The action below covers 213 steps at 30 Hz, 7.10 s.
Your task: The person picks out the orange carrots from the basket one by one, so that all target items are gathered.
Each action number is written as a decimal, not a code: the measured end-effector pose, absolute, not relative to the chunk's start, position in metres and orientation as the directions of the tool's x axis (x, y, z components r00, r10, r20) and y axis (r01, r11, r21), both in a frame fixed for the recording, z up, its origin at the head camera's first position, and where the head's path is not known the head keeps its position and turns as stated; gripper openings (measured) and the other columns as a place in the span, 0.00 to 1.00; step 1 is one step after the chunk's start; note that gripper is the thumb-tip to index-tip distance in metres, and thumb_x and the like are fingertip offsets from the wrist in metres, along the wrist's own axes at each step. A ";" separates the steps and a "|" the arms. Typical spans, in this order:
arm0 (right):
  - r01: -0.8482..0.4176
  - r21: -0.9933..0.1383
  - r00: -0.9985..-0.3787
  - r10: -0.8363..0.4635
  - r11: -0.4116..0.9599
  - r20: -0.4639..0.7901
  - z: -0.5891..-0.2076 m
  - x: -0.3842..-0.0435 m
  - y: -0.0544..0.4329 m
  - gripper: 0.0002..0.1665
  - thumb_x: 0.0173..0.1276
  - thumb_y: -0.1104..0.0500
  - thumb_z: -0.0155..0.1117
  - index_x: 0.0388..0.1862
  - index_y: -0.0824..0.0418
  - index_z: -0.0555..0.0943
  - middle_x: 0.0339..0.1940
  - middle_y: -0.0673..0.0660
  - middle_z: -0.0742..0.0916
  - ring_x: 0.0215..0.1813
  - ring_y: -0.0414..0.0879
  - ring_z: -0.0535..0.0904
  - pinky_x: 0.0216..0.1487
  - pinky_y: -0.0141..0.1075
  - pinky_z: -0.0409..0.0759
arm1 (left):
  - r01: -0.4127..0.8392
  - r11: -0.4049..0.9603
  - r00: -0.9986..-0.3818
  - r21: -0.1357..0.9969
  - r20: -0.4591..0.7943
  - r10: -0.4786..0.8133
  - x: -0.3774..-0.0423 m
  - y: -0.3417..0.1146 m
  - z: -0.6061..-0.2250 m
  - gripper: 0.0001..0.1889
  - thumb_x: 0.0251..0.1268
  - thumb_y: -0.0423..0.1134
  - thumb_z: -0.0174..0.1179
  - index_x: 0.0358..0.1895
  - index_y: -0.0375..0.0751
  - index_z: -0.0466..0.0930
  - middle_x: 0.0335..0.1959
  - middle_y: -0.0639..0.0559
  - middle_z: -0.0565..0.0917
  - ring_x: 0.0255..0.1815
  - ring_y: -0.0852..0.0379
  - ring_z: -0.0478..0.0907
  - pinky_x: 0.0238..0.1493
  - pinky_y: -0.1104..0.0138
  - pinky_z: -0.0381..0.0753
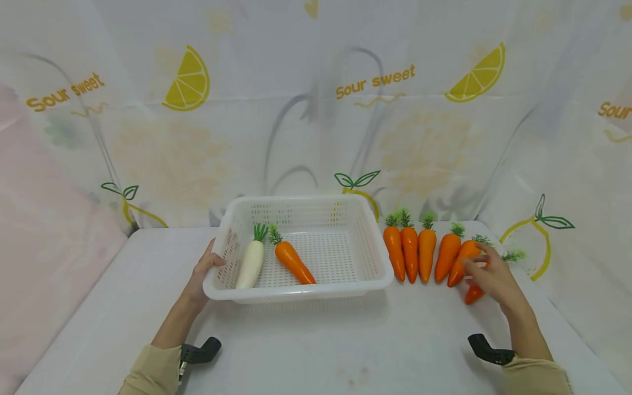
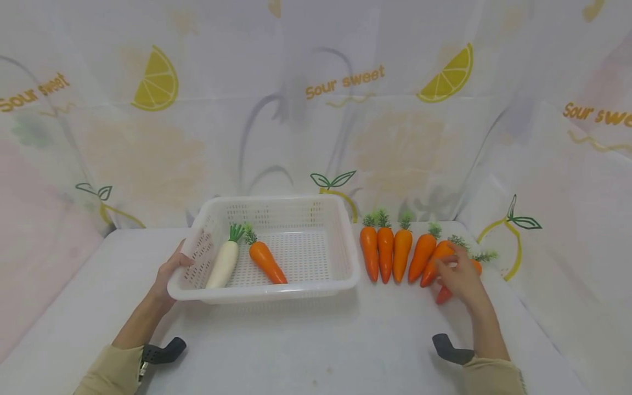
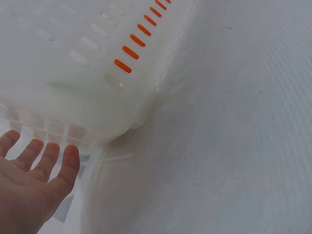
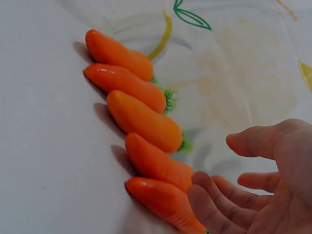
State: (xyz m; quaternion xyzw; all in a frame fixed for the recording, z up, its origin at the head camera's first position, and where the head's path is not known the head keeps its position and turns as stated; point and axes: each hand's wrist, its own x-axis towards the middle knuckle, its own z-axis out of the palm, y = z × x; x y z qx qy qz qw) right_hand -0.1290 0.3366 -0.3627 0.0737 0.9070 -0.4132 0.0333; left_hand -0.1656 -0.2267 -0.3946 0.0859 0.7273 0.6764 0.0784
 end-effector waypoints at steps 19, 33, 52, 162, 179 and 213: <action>-0.121 -0.753 -0.987 0.001 0.646 0.160 -0.351 -0.133 0.272 0.30 0.72 0.50 0.50 0.69 0.62 0.63 0.57 0.67 0.77 0.56 0.57 0.73 0.43 0.23 0.72 | 0.018 0.078 -0.973 0.997 -0.001 0.231 -0.165 -0.227 -0.393 0.38 0.58 0.39 0.33 0.75 0.52 0.35 0.77 0.43 0.40 0.75 0.37 0.39 0.67 0.35 0.37; -0.320 -0.723 -0.941 -0.117 0.612 0.317 -0.342 -0.134 0.192 0.22 0.70 0.55 0.55 0.60 0.61 0.71 0.50 0.57 0.81 0.49 0.44 0.75 0.50 0.30 0.74 | 0.023 0.080 -0.975 0.997 0.004 0.223 -0.165 -0.226 -0.394 0.38 0.58 0.39 0.33 0.76 0.51 0.35 0.77 0.42 0.40 0.75 0.36 0.39 0.66 0.36 0.38; -0.375 -0.669 -0.911 -0.387 0.642 0.139 -0.326 -0.145 0.103 0.19 0.65 0.58 0.60 0.55 0.57 0.74 0.44 0.53 0.83 0.44 0.43 0.78 0.47 0.38 0.79 | 0.012 0.068 -0.975 0.998 -0.003 0.221 -0.165 -0.228 -0.391 0.38 0.59 0.39 0.32 0.76 0.53 0.34 0.77 0.42 0.41 0.73 0.38 0.42 0.66 0.40 0.43; -0.026 -0.935 -0.989 -0.147 0.354 -0.028 -0.317 -0.164 0.148 0.49 0.63 0.58 0.59 0.76 0.50 0.43 0.65 0.61 0.67 0.58 0.57 0.73 0.43 0.43 0.82 | 0.065 0.100 -0.965 0.993 0.037 0.259 -0.167 -0.229 -0.394 0.39 0.57 0.39 0.32 0.76 0.50 0.35 0.77 0.41 0.39 0.76 0.34 0.35 0.65 0.33 0.36; -0.060 -0.949 -0.995 -0.093 0.309 0.032 -0.319 -0.153 0.189 0.49 0.67 0.55 0.57 0.76 0.49 0.38 0.69 0.63 0.63 0.63 0.57 0.70 0.50 0.44 0.80 | 0.049 0.091 -0.967 0.995 0.024 0.255 -0.167 -0.228 -0.393 0.39 0.57 0.38 0.32 0.76 0.51 0.34 0.77 0.42 0.37 0.76 0.34 0.34 0.65 0.34 0.35; 0.168 -0.827 -0.981 0.177 0.536 -0.085 -0.368 -0.092 0.329 0.59 0.69 0.48 0.55 0.72 0.62 0.21 0.64 0.75 0.57 0.37 0.23 0.70 0.37 0.34 0.82 | 0.040 0.092 -0.967 0.995 0.015 0.255 -0.167 -0.227 -0.393 0.38 0.58 0.38 0.31 0.76 0.53 0.34 0.78 0.44 0.39 0.76 0.36 0.36 0.67 0.36 0.37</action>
